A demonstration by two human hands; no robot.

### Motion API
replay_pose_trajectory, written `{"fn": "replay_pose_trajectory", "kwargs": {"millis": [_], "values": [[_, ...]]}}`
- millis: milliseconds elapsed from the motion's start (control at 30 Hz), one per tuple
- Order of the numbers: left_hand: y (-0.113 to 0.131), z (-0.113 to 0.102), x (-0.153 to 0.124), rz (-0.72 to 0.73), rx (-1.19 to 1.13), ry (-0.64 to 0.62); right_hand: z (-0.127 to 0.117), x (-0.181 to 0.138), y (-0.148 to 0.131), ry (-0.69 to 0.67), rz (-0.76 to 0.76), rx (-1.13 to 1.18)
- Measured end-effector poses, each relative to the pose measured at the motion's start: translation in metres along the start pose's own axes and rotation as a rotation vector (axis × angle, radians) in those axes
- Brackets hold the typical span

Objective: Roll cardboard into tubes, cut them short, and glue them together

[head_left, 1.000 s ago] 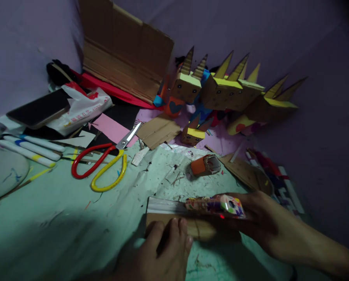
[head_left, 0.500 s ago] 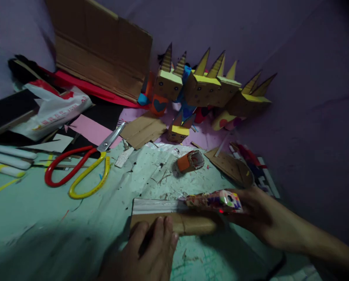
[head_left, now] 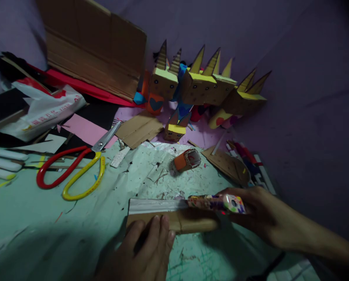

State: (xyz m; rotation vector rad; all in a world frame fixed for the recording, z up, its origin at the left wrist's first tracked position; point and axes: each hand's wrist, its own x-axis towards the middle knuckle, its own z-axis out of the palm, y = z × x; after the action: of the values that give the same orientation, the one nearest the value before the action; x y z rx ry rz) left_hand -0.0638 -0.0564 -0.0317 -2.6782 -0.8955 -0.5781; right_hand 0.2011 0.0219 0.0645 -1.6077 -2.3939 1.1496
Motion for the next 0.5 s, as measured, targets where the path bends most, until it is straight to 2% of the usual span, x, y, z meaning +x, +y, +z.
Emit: {"fn": "replay_pose_trajectory", "kwargs": {"millis": [133,333,500], "values": [[0.001,0.003,0.000,-0.009,0.006,0.078,-0.002,-0.001,0.000,-0.099,0.011,0.093],[0.000,-0.003,0.000,0.019,-0.005,-0.027,-0.001,-0.013,0.013,-0.068,-0.005,0.150],[0.002,0.008,-0.004,0.028,0.059,0.094,0.000,-0.011,0.006,-0.076,-0.051,0.048]]}}
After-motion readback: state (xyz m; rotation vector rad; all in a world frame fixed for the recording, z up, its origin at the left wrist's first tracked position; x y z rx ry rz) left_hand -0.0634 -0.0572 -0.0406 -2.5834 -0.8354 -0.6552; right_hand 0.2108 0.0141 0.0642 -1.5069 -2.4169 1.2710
